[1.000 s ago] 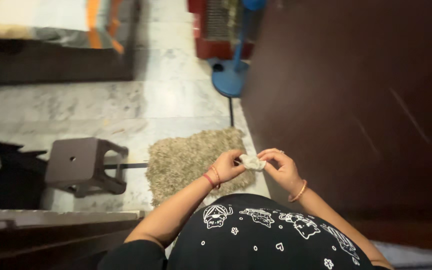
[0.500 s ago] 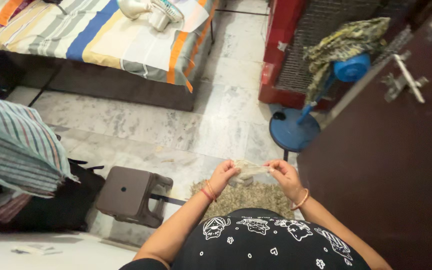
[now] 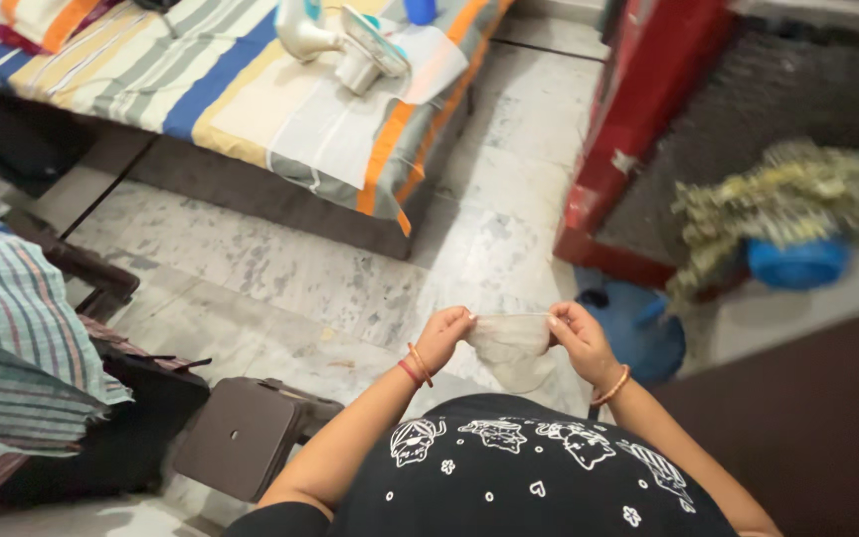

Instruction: The person washes their hands at a sink, wipes a small fan with a cloth, and then returns to the sink to wash their hands and the cloth.

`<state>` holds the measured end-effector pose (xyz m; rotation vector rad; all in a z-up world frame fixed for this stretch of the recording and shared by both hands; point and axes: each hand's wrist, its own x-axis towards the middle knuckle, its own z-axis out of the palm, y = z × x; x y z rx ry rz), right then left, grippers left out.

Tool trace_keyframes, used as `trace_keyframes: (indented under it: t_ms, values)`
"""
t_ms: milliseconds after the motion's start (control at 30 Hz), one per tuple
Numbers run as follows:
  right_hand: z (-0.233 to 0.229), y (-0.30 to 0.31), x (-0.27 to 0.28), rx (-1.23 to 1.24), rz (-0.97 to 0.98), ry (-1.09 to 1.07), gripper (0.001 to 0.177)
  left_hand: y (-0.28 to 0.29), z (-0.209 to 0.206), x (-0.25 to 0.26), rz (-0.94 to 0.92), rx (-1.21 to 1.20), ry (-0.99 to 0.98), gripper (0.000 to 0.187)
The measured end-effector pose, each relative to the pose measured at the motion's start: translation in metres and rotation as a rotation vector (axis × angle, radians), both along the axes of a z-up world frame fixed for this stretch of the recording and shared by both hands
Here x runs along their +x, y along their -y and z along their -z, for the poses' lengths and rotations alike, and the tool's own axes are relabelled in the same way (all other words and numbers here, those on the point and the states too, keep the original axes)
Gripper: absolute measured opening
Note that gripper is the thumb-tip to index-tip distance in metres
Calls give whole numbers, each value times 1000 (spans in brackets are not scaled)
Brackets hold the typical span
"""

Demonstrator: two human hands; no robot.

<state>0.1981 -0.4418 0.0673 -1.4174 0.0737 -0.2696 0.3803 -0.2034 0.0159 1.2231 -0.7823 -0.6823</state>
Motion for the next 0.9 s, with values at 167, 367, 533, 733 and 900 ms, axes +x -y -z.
trace_keyframes:
  t_ms: [167, 367, 533, 733, 900]
  values:
    - [-7, 62, 121, 45, -89, -183, 15, 43, 2, 78, -241, -11, -455, 21]
    - [-86, 46, 243, -783, 122, 152, 26, 68, -23, 154, -308, -244, -828, 27]
    - [-114, 27, 342, -1181, -313, 662, 79, 91, -53, 251, -220, -340, -1016, 45]
    - [-93, 70, 492, -1247, -285, 609, 57, 128, -51, 402, 12, -315, -994, 76]
    - [-83, 128, 569, -1238, -226, 512, 49, 168, -42, 521, 29, 88, -802, 52]
